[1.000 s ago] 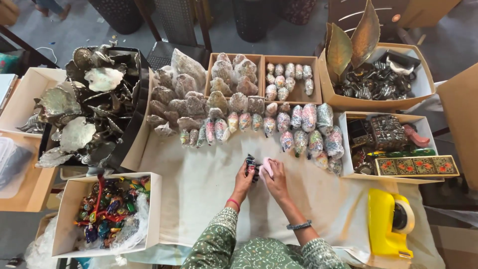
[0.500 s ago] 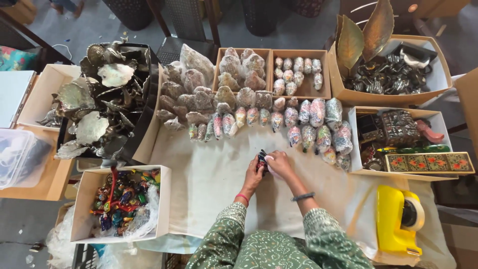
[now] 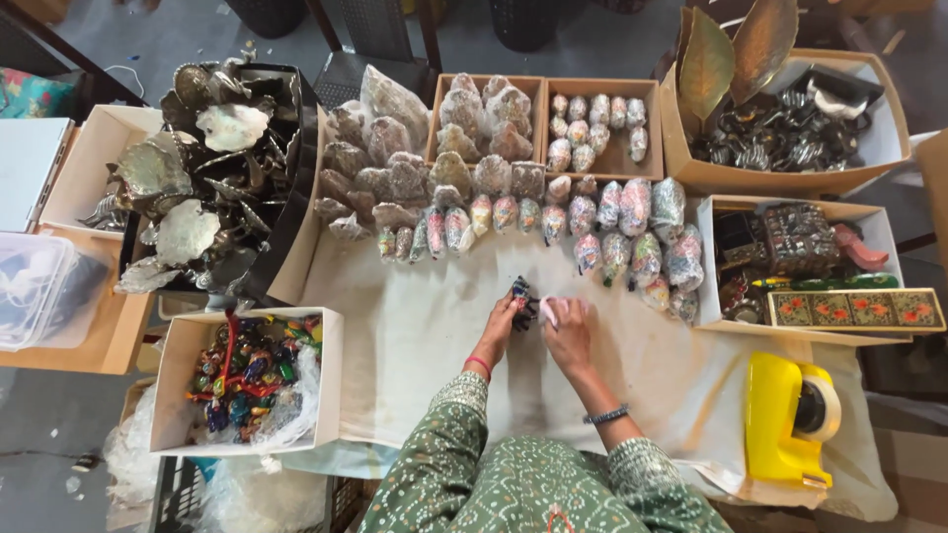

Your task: The person picks up small, colorful figurines from a box and wipes them with a pink cloth. They then wrap each figurine individually in bubble wrap and place the wrapped items into a cardboard box.

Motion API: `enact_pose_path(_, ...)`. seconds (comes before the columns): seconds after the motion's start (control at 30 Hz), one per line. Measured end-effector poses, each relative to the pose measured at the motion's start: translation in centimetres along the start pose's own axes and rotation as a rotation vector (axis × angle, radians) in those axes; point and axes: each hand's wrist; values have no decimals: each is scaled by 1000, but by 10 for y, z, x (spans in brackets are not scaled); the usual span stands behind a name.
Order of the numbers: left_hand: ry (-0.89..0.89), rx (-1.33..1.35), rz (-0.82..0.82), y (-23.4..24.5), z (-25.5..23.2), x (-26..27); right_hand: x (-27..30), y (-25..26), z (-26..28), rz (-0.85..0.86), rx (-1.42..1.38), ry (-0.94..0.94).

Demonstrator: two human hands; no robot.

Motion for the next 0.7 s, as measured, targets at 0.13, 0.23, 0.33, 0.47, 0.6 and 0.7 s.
enact_pose_path(0.13, 57, 176, 0, 2, 0, 3, 5, -13, 21, -49, -138, -6)
enact_pose_path(0.23, 49, 230, 20, 1, 6, 3, 7, -24, 18, -61, -37, 55)
enact_pose_path(0.33, 34, 282, 28, -2, 6, 10, 7, -23, 7, -32, 94, 38)
enact_pose_path(0.47, -10, 227, 33, -2, -4, 11, -2, -9, 12, 46, 173, 42)
enact_pose_path(0.6, -201, -144, 97, -6, -16, 18, -13, 1, 8, 133, 242, 76)
enact_pose_path(0.7, -247, -284, 96, -10, -26, 33, -9, -14, -46, 209, 167, -41)
Point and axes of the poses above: each hand's wrist, its own x-axis away from the middle knuckle, its own y-axis out of the back of the hand, z = x × y, and after that the axes turned 7 degrees about -y, right-handed
